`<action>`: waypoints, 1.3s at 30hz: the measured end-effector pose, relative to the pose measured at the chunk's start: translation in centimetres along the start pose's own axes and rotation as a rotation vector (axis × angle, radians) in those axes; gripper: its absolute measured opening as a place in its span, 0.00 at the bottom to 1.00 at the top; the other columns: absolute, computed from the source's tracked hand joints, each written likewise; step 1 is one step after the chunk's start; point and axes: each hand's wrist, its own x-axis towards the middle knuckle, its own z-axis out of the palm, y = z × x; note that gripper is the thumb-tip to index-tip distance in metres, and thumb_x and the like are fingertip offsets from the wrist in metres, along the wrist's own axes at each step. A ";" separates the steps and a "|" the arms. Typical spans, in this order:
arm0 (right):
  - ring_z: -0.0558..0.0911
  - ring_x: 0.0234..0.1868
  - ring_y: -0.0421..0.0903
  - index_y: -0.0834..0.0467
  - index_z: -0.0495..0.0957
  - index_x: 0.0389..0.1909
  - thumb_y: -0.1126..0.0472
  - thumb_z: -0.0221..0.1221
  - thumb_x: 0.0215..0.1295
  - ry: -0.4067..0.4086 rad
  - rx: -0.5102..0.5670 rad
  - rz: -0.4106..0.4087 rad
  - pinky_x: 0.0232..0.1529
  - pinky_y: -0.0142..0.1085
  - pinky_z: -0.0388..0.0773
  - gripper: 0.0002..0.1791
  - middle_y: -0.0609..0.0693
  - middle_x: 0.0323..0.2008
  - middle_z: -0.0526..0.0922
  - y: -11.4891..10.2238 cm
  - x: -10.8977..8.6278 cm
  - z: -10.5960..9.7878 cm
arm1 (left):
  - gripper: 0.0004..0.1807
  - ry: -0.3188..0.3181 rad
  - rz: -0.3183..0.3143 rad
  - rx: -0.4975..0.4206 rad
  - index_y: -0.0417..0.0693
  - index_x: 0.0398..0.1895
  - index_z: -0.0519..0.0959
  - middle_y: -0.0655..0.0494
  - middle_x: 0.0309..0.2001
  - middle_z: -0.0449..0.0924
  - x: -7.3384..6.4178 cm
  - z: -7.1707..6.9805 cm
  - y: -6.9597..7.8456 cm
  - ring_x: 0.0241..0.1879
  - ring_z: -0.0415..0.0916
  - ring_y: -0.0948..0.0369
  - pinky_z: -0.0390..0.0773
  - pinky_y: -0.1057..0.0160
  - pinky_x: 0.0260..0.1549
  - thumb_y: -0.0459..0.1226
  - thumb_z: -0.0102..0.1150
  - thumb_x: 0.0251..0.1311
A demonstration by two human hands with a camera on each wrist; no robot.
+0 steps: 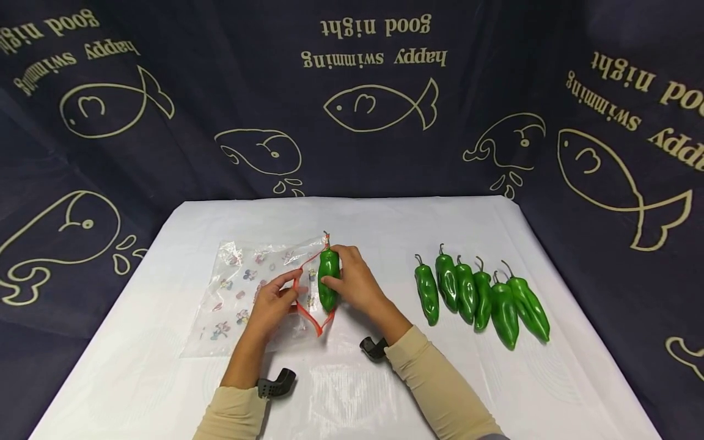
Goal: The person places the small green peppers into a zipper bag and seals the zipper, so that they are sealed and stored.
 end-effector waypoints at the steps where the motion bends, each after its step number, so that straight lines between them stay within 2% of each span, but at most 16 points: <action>1: 0.78 0.38 0.49 0.59 0.68 0.66 0.59 0.71 0.58 -0.011 0.012 0.014 0.37 0.37 0.78 0.36 0.57 0.56 0.72 0.0 0.0 0.2 | 0.24 0.000 0.004 -0.004 0.36 0.64 0.74 0.34 0.41 0.84 0.0 0.0 0.0 0.35 0.83 0.52 0.83 0.65 0.28 0.26 0.55 0.64; 6: 0.76 0.35 0.45 0.59 0.70 0.64 0.58 0.73 0.56 -0.044 0.037 0.066 0.36 0.36 0.77 0.35 0.55 0.53 0.74 -0.2 -0.3 1.0 | 0.26 0.007 0.014 -0.055 0.36 0.67 0.70 0.30 0.42 0.81 0.0 0.1 0.0 0.36 0.81 0.51 0.84 0.64 0.29 0.26 0.57 0.64; 9: 0.77 0.36 0.45 0.60 0.70 0.62 0.58 0.73 0.56 -0.055 0.035 0.074 0.37 0.36 0.78 0.34 0.55 0.52 0.75 -0.2 -0.4 1.3 | 0.28 0.004 0.012 -0.073 0.36 0.69 0.68 0.29 0.45 0.79 0.0 0.2 -0.1 0.40 0.80 0.50 0.84 0.64 0.30 0.27 0.57 0.65; 16: 0.78 0.37 0.46 0.59 0.71 0.61 0.57 0.73 0.56 -0.079 0.012 0.070 0.38 0.36 0.78 0.33 0.54 0.49 0.75 -0.2 -0.4 1.5 | 0.27 0.018 0.026 -0.070 0.36 0.68 0.70 0.32 0.48 0.79 0.0 0.4 -0.1 0.43 0.80 0.50 0.83 0.66 0.31 0.27 0.57 0.64; 21: 0.77 0.36 0.44 0.59 0.71 0.60 0.56 0.73 0.56 -0.079 0.002 0.074 0.37 0.36 0.77 0.33 0.53 0.49 0.75 -0.2 -0.5 1.6 | 0.27 0.030 0.039 -0.069 0.37 0.68 0.70 0.31 0.51 0.77 0.0 0.4 -0.1 0.46 0.79 0.45 0.83 0.66 0.30 0.27 0.56 0.64; 28: 0.77 0.37 0.46 0.60 0.71 0.60 0.56 0.73 0.56 -0.090 0.004 0.074 0.38 0.37 0.76 0.33 0.54 0.49 0.76 -0.2 -0.7 1.8 | 0.27 -0.001 0.031 -0.038 0.39 0.69 0.70 0.35 0.56 0.75 0.0 0.3 -0.4 0.51 0.78 0.44 0.83 0.66 0.31 0.29 0.57 0.66; 32: 0.76 0.39 0.48 0.60 0.72 0.59 0.56 0.73 0.56 -0.097 -0.013 0.073 0.39 0.38 0.76 0.32 0.53 0.46 0.76 -0.2 -0.6 1.9 | 0.28 -0.020 0.043 -0.039 0.39 0.69 0.70 0.35 0.57 0.74 -0.2 0.3 -0.3 0.53 0.77 0.44 0.83 0.65 0.33 0.26 0.56 0.64; 35: 0.75 0.39 0.48 0.61 0.73 0.59 0.56 0.72 0.56 -0.105 -0.022 0.068 0.38 0.38 0.75 0.31 0.53 0.44 0.75 -0.2 -0.4 2.0 | 0.28 -0.036 0.059 -0.042 0.38 0.68 0.71 0.36 0.59 0.73 -0.4 0.4 -0.1 0.54 0.77 0.44 0.83 0.66 0.33 0.24 0.55 0.62; 39: 0.74 0.38 0.48 0.63 0.74 0.60 0.56 0.71 0.57 -0.118 -0.032 0.061 0.37 0.38 0.74 0.31 0.56 0.44 0.75 -0.2 -0.3 2.2 | 0.29 -0.067 0.074 -0.038 0.36 0.67 0.71 0.34 0.61 0.71 -1.3 0.4 1.8 0.54 0.75 0.40 0.83 0.66 0.32 0.22 0.53 0.59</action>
